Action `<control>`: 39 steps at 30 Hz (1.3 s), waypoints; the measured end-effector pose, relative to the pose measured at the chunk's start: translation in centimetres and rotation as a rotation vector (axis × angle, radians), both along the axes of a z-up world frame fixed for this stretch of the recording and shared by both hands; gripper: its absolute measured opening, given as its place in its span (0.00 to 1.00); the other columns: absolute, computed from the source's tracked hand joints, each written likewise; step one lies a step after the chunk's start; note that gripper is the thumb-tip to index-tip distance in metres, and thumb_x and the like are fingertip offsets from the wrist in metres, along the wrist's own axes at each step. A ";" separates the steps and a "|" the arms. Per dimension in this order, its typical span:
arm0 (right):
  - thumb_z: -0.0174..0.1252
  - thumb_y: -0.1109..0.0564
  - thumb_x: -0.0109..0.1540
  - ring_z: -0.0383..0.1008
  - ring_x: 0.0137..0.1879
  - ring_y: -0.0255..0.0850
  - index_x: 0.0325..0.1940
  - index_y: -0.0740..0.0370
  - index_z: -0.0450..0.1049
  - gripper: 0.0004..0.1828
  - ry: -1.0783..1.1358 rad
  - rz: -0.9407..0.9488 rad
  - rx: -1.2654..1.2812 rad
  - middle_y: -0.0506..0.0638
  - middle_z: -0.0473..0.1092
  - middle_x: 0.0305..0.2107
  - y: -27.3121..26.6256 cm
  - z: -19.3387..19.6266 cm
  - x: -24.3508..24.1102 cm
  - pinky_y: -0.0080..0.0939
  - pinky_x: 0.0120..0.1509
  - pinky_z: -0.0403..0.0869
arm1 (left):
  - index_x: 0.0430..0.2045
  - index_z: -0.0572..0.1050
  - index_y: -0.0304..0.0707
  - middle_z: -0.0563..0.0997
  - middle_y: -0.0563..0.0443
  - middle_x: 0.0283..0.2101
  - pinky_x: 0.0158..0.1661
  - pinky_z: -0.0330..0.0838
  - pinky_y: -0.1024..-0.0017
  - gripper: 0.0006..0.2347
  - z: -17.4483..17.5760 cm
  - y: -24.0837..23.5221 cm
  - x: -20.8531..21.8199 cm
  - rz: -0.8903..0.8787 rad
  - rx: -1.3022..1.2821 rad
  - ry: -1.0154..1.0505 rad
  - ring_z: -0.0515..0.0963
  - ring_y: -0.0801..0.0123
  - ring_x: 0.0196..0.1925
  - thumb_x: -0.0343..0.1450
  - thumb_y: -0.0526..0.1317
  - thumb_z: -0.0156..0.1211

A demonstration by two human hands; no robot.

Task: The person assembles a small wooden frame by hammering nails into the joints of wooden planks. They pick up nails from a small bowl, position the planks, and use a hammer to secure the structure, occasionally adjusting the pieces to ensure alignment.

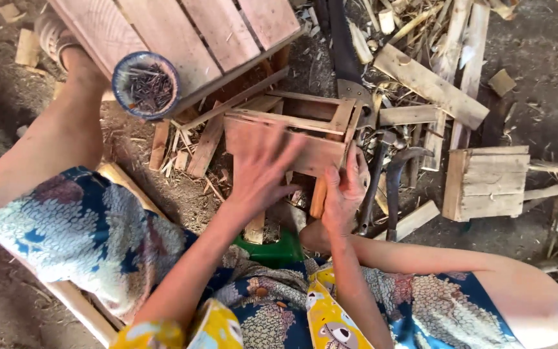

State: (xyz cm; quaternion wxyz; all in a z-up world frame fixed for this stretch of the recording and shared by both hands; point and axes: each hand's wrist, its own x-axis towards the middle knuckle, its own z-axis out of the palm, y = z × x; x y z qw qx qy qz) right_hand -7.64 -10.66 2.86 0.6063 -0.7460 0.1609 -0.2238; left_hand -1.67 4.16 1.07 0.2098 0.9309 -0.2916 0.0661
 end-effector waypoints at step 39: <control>0.45 0.22 0.54 0.60 0.63 0.46 0.61 0.46 0.61 0.40 0.361 -0.228 0.660 0.50 0.63 0.56 -2.3 0.5 -1.9 0.56 0.66 0.55 | 0.47 0.68 0.47 0.70 0.46 0.43 0.49 0.54 0.62 0.23 1.2 -8.1 -1.2 -0.011 0.010 -0.268 0.67 0.58 0.51 0.60 0.41 0.71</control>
